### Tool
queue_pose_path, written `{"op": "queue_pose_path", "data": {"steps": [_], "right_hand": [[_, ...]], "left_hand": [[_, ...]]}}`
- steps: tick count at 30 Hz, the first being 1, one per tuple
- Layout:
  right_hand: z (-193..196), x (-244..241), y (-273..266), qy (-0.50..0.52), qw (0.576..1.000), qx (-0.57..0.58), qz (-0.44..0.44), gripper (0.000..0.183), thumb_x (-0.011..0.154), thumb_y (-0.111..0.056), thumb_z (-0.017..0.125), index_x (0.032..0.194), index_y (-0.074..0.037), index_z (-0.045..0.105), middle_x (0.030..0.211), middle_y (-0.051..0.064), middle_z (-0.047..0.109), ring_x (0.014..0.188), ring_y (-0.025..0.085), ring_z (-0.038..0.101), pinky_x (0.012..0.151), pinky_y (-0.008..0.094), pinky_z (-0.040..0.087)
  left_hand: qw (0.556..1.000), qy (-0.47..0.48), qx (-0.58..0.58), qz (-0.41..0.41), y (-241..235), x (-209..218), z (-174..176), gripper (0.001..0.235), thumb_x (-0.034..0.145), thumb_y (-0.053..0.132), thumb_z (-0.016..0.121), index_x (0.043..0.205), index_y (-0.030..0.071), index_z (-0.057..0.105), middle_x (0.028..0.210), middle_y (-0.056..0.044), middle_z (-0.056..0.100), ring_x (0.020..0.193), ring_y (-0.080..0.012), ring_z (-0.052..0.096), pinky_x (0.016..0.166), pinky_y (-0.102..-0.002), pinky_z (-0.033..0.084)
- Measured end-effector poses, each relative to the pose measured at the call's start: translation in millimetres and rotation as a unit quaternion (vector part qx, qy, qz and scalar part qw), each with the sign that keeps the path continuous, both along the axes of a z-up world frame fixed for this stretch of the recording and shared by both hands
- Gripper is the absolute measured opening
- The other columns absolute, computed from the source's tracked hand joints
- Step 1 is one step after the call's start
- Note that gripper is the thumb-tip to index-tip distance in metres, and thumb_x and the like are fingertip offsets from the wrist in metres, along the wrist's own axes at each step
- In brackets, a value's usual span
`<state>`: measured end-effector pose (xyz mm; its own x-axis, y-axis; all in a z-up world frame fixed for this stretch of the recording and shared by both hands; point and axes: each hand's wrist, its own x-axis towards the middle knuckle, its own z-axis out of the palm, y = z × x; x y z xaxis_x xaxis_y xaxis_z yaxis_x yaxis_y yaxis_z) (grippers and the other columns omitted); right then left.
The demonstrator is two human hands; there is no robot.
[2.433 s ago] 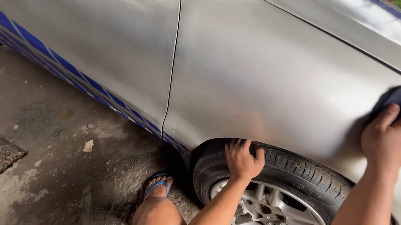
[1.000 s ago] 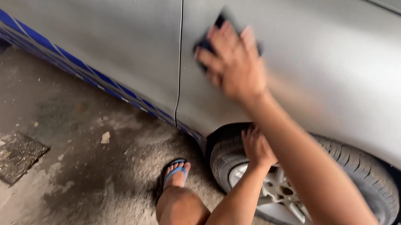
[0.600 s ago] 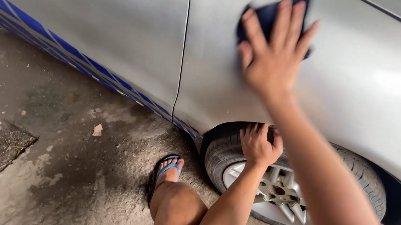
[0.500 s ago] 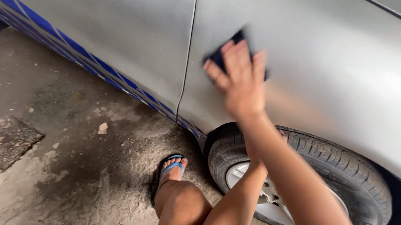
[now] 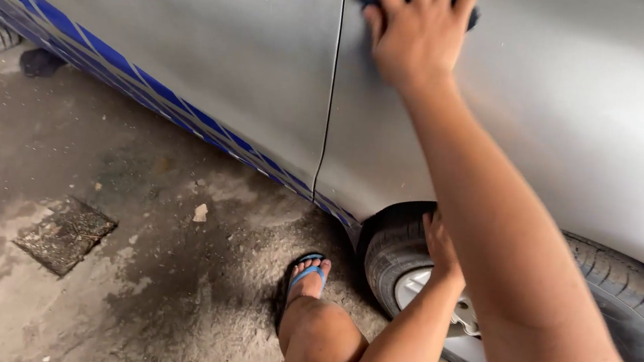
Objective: Sanding the front fender of a silver car using a piece of sandpaper to prepare the surface.
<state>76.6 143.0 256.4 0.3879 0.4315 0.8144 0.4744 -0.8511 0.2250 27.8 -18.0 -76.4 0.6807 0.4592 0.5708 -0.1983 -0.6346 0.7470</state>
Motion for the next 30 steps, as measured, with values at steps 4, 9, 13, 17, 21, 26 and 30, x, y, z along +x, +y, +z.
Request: {"op": "queue_pose_path", "data": {"steps": [4,9,13,17,21,26,30], "right_hand": [[8.0,12.6,2.9,0.039,0.998,0.013,-0.052,0.037,0.108,-0.047,0.047,0.13,-0.027,0.068,0.128,0.017,0.063,0.118,0.047,0.049,0.1,0.069,0.018],[-49.0,-39.1,4.0,0.025,0.994,-0.069,0.08,0.072,0.09,-0.033,0.077,0.157,-0.035,0.049,0.166,0.025,0.027,0.151,0.05,0.016,0.115,0.081,0.01],[-173.9,-67.7,14.5,0.068,0.902,-0.401,-0.143,0.063,0.101,-0.041,0.034,0.159,-0.05,0.01,0.174,0.002,0.001,0.159,0.033,-0.001,0.123,0.068,0.006],[-229.4,-54.6,-2.7,0.147,0.809,-0.566,-0.058,0.064,0.101,-0.048,0.038,0.16,-0.046,0.011,0.174,0.002,-0.012,0.158,0.027,-0.017,0.124,0.06,-0.011],[-212.4,-45.9,-13.3,0.059,0.888,-0.456,-0.018,0.075,0.088,-0.049,0.048,0.159,-0.039,0.027,0.174,0.004,0.005,0.16,0.026,-0.003,0.127,0.055,0.002],[-93.8,-29.4,-51.3,-0.029,0.958,-0.285,0.026,0.063,0.095,-0.05,0.05,0.157,-0.044,0.039,0.17,0.005,0.026,0.157,0.034,0.02,0.124,0.061,0.014],[4.4,-22.0,-111.8,-0.06,0.992,-0.064,0.093,0.049,0.098,-0.04,0.07,0.145,-0.026,0.066,0.135,0.018,0.059,0.113,0.045,0.056,0.09,0.061,0.038]], "left_hand": [[0.999,-0.032,0.003,0.009,1.7,-1.9,9.2,0.008,0.082,0.014,0.059,0.077,0.01,0.062,0.071,-0.009,0.065,0.088,-0.0345,0.061,0.084,-0.047,0.041],[0.772,0.141,-0.535,-0.313,-6.2,12.4,-15.1,0.041,0.101,0.037,0.044,0.138,0.02,0.041,0.139,0.006,0.044,0.128,-0.0134,0.038,0.115,-0.029,0.027],[0.888,0.082,-0.38,-0.245,8.5,-23.8,-0.8,0.036,0.095,0.032,0.048,0.128,0.017,0.049,0.128,0.002,0.051,0.117,-0.0199,0.044,0.105,-0.035,0.032],[0.974,-0.065,-0.165,-0.142,21.0,-15.2,51.7,0.03,0.088,0.025,0.052,0.115,0.012,0.06,0.112,-0.004,0.061,0.103,-0.0288,0.053,0.093,-0.044,0.037],[0.987,-0.155,0.043,-0.006,35.3,-77.9,103.1,0.027,0.082,0.017,0.057,0.103,0.007,0.071,0.097,-0.01,0.07,0.089,-0.0379,0.061,0.08,-0.053,0.043],[0.995,0.009,0.075,-0.068,23.5,-26.7,35.6,0.061,0.071,0.024,0.071,0.127,0.003,0.061,0.128,-0.016,0.063,0.12,-0.0397,0.053,0.102,-0.06,0.034],[0.987,-0.154,0.038,-0.007,26.4,-58.1,83.0,0.029,0.083,0.024,0.055,0.102,0.009,0.072,0.096,-0.01,0.073,0.087,-0.0375,0.063,0.077,-0.051,0.041]]}}
